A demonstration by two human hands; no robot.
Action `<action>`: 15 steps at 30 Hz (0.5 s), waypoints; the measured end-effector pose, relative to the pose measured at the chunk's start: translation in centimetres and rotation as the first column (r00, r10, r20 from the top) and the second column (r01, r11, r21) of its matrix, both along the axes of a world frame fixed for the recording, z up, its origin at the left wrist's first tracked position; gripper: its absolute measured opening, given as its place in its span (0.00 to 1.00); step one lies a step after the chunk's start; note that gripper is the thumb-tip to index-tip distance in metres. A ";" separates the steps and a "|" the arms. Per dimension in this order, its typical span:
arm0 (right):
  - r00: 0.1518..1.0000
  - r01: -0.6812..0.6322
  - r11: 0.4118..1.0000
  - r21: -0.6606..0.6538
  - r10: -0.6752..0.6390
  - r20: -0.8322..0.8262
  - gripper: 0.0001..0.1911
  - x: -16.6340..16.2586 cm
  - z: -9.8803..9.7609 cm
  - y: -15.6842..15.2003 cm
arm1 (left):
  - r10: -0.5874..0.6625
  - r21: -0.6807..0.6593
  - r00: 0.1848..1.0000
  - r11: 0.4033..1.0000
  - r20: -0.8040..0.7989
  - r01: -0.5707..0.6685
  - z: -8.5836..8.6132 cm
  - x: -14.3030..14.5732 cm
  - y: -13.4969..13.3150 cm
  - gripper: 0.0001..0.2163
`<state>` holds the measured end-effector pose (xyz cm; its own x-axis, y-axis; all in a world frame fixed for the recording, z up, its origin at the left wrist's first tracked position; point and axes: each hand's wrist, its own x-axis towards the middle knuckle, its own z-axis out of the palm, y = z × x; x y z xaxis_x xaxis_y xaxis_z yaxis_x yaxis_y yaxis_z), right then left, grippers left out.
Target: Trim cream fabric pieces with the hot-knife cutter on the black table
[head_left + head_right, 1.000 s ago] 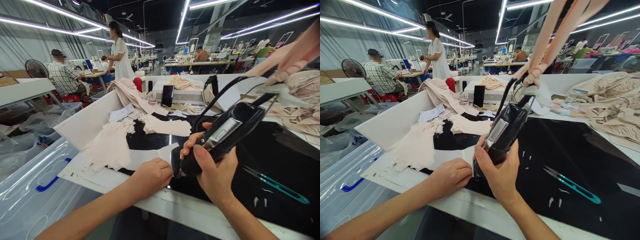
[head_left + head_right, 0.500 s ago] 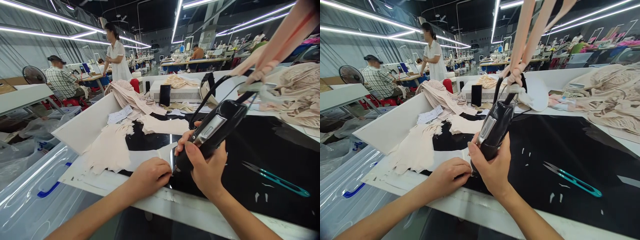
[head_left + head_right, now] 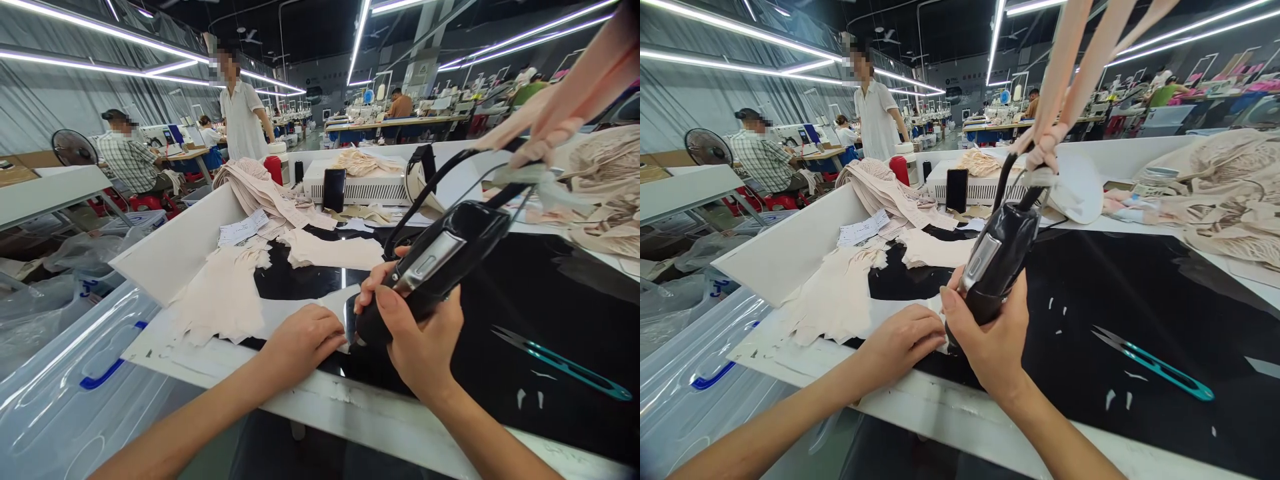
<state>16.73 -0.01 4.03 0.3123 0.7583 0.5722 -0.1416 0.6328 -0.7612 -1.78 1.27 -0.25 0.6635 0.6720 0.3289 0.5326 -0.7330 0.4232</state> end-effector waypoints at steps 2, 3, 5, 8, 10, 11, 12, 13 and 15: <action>1.000 0.001 1.000 -0.011 -0.001 -0.005 0.19 0.0 0.0 0.0 | 0.012 0.001 1.000 1.000 -0.012 -0.012 -0.2 0.1 0.2 0.03; 1.000 -0.001 1.000 -0.014 0.001 -0.008 0.20 0.1 -0.1 0.0 | 0.015 0.005 1.000 1.000 -0.012 -0.015 -0.4 0.2 0.2 0.04; 1.000 0.001 1.000 -0.011 -0.001 -0.011 0.20 0.1 -0.2 0.0 | 0.021 0.016 1.000 1.000 -0.002 -0.020 -0.6 0.2 0.3 0.05; 1.000 0.007 1.000 -0.001 -0.007 -0.015 0.19 0.1 -0.4 0.1 | 0.010 0.047 1.000 0.999 0.012 -0.011 -0.7 0.3 0.2 0.05; 1.000 0.004 1.000 0.001 -0.004 -0.019 0.20 0.1 -0.5 0.1 | -0.021 0.066 1.000 0.998 -0.001 0.021 -0.6 0.4 0.2 0.06; 1.000 -0.001 1.000 0.002 0.001 -0.022 0.20 0.1 -0.6 0.1 | -0.041 0.074 0.999 0.996 -0.012 0.042 -0.5 0.4 0.2 0.07; 1.000 -0.006 1.000 0.003 0.006 -0.025 0.20 0.1 -0.6 0.2 | -0.058 0.076 0.998 0.995 -0.025 0.060 -0.4 0.5 0.2 0.09; 1.000 -0.009 1.000 0.005 0.009 -0.027 0.21 0.1 -0.6 0.2 | -0.071 0.076 0.997 0.994 -0.039 0.073 -0.4 0.5 0.2 0.10; 0.999 -0.013 1.000 0.010 0.013 -0.029 0.21 0.0 -0.6 0.2 | -0.081 0.077 0.995 0.993 -0.065 0.086 -0.4 0.5 0.2 0.11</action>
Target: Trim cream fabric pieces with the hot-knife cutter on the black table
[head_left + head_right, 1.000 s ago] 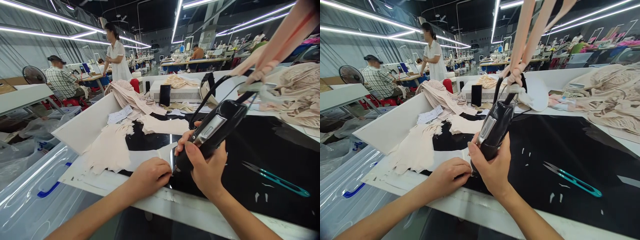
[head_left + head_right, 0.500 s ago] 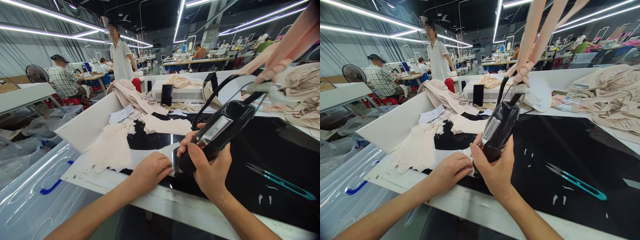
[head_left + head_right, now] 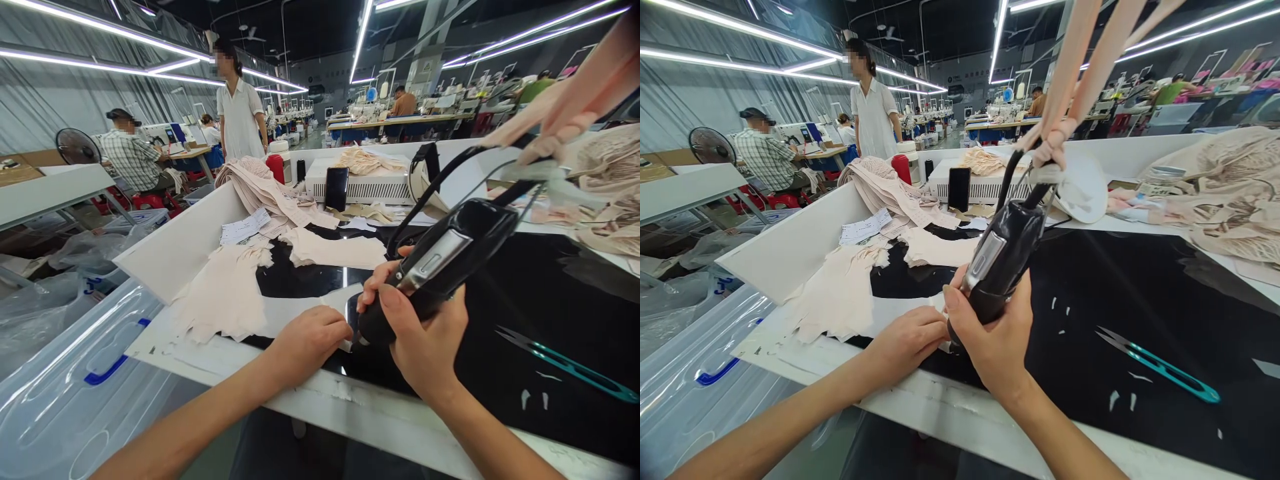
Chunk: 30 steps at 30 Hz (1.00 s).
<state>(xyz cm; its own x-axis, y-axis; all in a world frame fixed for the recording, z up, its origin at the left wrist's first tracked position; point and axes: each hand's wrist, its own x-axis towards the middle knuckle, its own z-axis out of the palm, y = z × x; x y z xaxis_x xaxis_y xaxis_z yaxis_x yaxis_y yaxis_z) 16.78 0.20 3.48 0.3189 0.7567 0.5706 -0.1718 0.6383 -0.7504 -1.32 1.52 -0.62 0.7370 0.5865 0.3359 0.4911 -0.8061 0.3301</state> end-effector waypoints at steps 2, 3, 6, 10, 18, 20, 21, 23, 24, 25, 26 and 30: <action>1.000 -0.001 1.000 0.007 0.001 0.004 0.20 0.0 0.0 0.0 | -0.013 0.012 1.000 1.000 -0.015 0.013 0.0 -0.2 0.1 0.12; 1.000 -0.001 1.000 0.010 0.001 0.006 0.20 0.0 0.1 0.0 | -0.025 0.022 1.000 0.999 -0.013 0.025 0.0 -0.4 0.1 0.12; 1.000 -0.001 1.000 0.013 0.001 0.009 0.19 0.0 0.0 0.0 | -0.083 0.056 0.996 0.995 0.018 0.082 0.0 -1.1 0.3 0.12; 1.000 -0.013 1.000 0.012 0.013 0.000 0.20 0.2 -0.1 -0.1 | -0.159 0.096 0.987 0.983 0.019 0.157 -0.1 -2.1 0.5 0.10; 0.999 -0.034 0.999 -0.002 0.034 -0.032 0.25 0.2 0.1 -0.1 | -0.194 0.187 0.980 0.962 -0.052 0.201 -0.9 -2.9 0.7 0.14; 0.999 -0.030 1.000 -0.005 0.030 -0.036 0.25 0.2 0.2 -0.2 | -0.202 0.216 0.978 0.954 -0.044 0.207 -1.1 -2.9 0.7 0.15; 0.999 -0.029 1.000 -0.003 0.029 -0.038 0.25 0.2 0.2 -0.2 | -0.205 0.230 0.978 0.951 -0.041 0.209 -1.1 -2.8 0.7 0.14; 0.999 -0.033 0.999 -0.001 0.033 -0.037 0.25 0.2 0.3 -0.2 | -0.208 0.252 0.977 0.944 -0.040 0.211 -1.1 -2.7 0.7 0.14; 0.999 -0.037 0.999 -0.001 0.036 -0.035 0.25 0.3 0.3 -0.1 | -0.207 0.259 0.977 0.943 -0.041 0.211 -1.1 -2.7 0.7 0.14; 0.999 -0.040 0.999 -0.003 0.040 -0.034 0.25 0.3 0.3 -0.1 | -0.209 0.266 0.977 0.940 -0.040 0.212 -1.1 -2.7 0.7 0.14; 0.998 -0.044 0.999 -0.006 0.044 -0.033 0.25 0.4 0.2 -0.1 | -0.213 0.273 0.976 0.938 -0.035 0.214 -1.1 -2.6 0.7 0.14; 0.999 -0.038 0.999 -0.011 0.038 -0.028 0.26 0.5 0.2 -0.1 | -0.223 0.296 0.975 0.931 -0.008 0.215 -1.1 -2.6 0.7 0.14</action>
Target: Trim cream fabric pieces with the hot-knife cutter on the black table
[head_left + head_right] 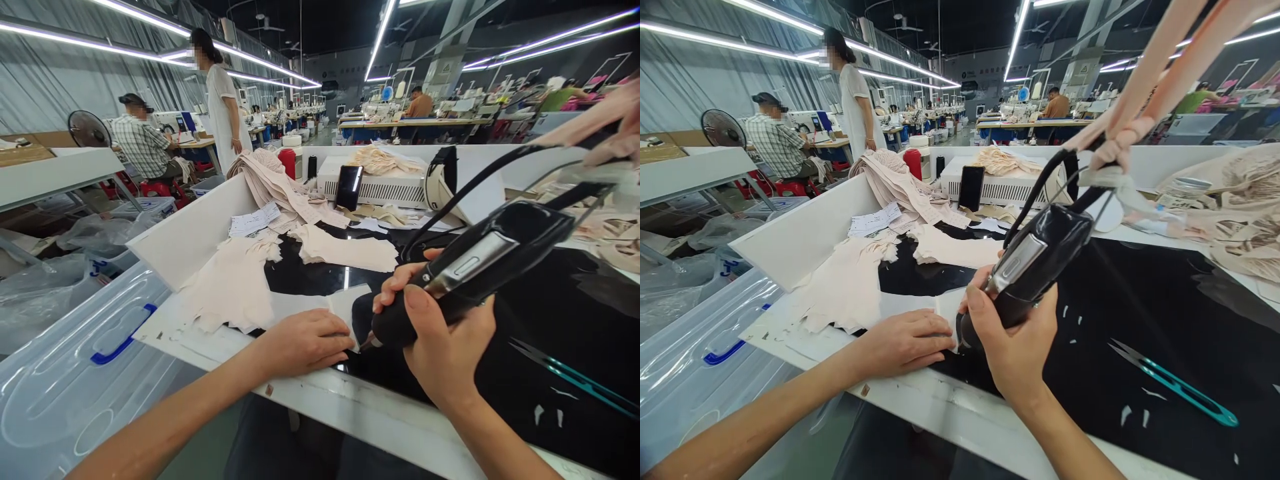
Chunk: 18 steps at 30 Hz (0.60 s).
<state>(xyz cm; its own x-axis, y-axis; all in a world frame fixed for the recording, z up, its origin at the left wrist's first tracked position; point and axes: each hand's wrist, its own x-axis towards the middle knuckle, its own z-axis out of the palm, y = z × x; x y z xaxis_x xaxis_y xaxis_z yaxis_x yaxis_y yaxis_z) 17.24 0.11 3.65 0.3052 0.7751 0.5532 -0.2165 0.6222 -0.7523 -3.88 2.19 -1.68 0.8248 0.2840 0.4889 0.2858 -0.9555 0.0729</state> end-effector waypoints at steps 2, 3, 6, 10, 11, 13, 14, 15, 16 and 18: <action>1.000 0.011 1.000 0.002 -0.011 0.000 0.26 0.0 0.0 0.0 | 0.010 -0.007 1.000 1.000 -0.005 -0.010 -0.1 0.0 0.0 0.14; 1.000 0.015 1.000 0.003 -0.015 -0.003 0.26 0.0 0.1 -0.1 | 0.015 -0.010 1.000 1.000 -0.008 -0.015 -0.1 0.0 -0.1 0.14; 1.000 0.012 1.000 0.002 -0.012 -0.016 0.26 0.0 0.2 -0.1 | 0.018 -0.007 1.000 1.000 -0.007 -0.018 -0.3 0.0 -0.1 0.14; 1.000 0.011 1.000 -0.002 -0.011 -0.029 0.27 -0.1 0.3 0.0 | 0.021 -0.012 1.000 1.000 -0.017 -0.021 -0.6 -0.1 -0.2 0.12; 0.999 0.012 1.000 -0.004 -0.012 -0.032 0.27 -0.1 0.3 0.0 | 0.023 -0.013 0.999 1.000 -0.022 -0.023 -0.6 -0.1 -0.2 0.11; 0.999 0.011 1.000 -0.010 -0.011 -0.040 0.27 -0.2 0.3 0.0 | 0.027 -0.010 0.999 1.000 -0.026 -0.027 -0.6 -0.1 -0.2 0.11; 0.999 0.011 1.000 -0.015 -0.011 -0.043 0.27 -0.3 0.3 0.0 | 0.029 -0.008 0.999 1.000 -0.026 -0.029 -0.6 -0.1 -0.2 0.11; 0.999 0.012 1.000 -0.017 -0.013 -0.045 0.27 -0.3 0.4 0.0 | 0.033 -0.006 0.999 0.999 -0.025 -0.033 -0.6 -0.1 -0.2 0.11; 0.999 0.015 1.000 -0.017 -0.015 -0.046 0.27 -0.3 0.4 0.0 | 0.038 -0.005 0.999 0.999 -0.026 -0.038 -0.6 -0.1 -0.2 0.12; 0.999 0.020 1.000 -0.014 -0.021 -0.043 0.27 -0.4 0.4 0.0 | 0.040 0.000 0.999 0.999 -0.028 -0.040 -0.6 0.0 -0.2 0.12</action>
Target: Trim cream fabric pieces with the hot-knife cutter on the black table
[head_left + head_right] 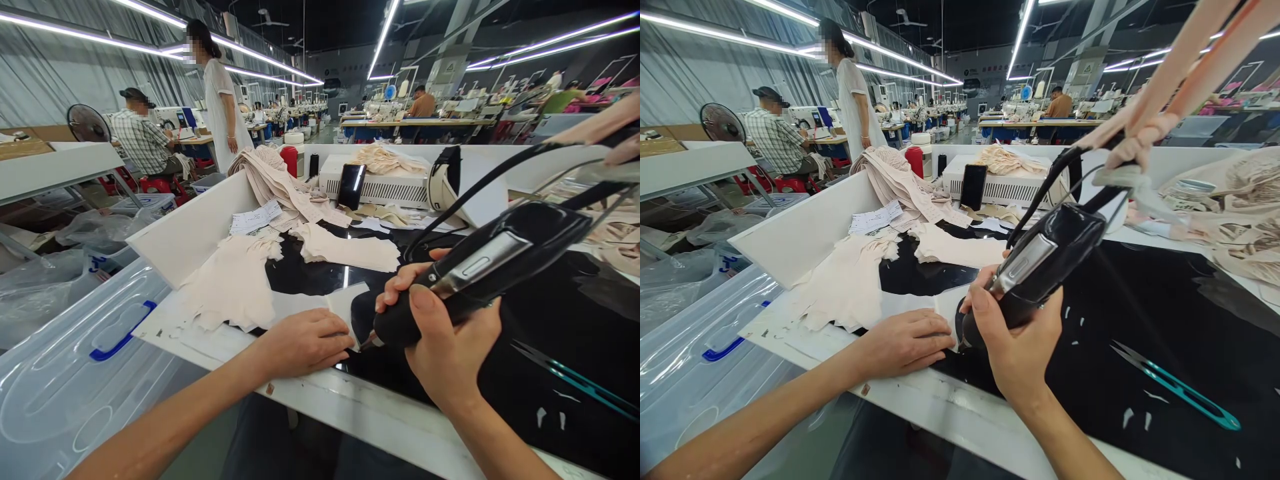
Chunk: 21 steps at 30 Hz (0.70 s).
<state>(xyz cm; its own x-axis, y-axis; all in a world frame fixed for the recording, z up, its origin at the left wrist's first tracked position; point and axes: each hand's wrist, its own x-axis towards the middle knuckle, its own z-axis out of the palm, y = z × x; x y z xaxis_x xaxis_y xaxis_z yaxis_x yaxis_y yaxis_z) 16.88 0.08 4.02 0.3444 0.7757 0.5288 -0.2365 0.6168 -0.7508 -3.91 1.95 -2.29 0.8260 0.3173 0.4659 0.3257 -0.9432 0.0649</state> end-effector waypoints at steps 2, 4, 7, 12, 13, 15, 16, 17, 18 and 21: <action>1.000 0.002 1.000 0.005 -0.002 0.008 0.27 0.0 0.0 0.0 | -0.004 0.009 1.000 1.000 0.000 0.004 0.0 0.0 0.0 0.11; 1.000 -0.005 1.000 0.004 0.005 0.018 0.26 0.0 -0.1 0.0 | -0.007 0.018 1.000 1.000 0.003 0.007 0.0 0.0 0.0 0.11; 0.999 -0.021 1.000 -0.001 0.021 0.032 0.25 0.1 -0.2 0.0 | -0.003 0.015 1.000 1.000 -0.015 0.003 0.1 -0.1 -0.1 0.11; 0.999 -0.020 1.000 0.001 0.020 0.040 0.25 0.2 -0.3 0.1 | 0.005 0.020 1.000 1.000 -0.018 -0.005 0.2 -0.1 -0.1 0.14; 0.999 -0.016 1.000 0.002 0.016 0.041 0.25 0.2 -0.3 0.1 | 0.006 0.021 1.000 1.000 -0.011 -0.006 0.1 0.0 -0.1 0.14; 0.999 -0.013 1.000 0.000 0.013 0.045 0.25 0.2 -0.3 0.1 | 0.013 0.014 1.000 1.000 -0.002 -0.013 0.0 -0.1 -0.1 0.13; 0.999 -0.011 1.000 0.000 0.011 0.049 0.24 0.1 -0.3 0.1 | 0.017 0.010 1.000 1.000 0.000 -0.017 -0.1 -0.1 -0.1 0.13; 0.998 -0.009 1.000 0.000 0.009 0.054 0.24 0.1 -0.3 0.1 | 0.022 0.005 1.000 1.000 0.002 -0.022 -0.1 -0.1 -0.1 0.13; 0.998 -0.007 1.000 0.000 0.007 0.059 0.24 0.1 -0.3 0.1 | 0.023 0.003 1.000 1.000 0.005 -0.023 -0.2 -0.1 -0.1 0.12; 0.998 -0.001 1.000 0.013 0.000 0.062 0.24 -0.1 -0.2 0.1 | 0.013 0.004 1.000 1.000 0.023 -0.013 -0.1 -0.2 -0.1 0.12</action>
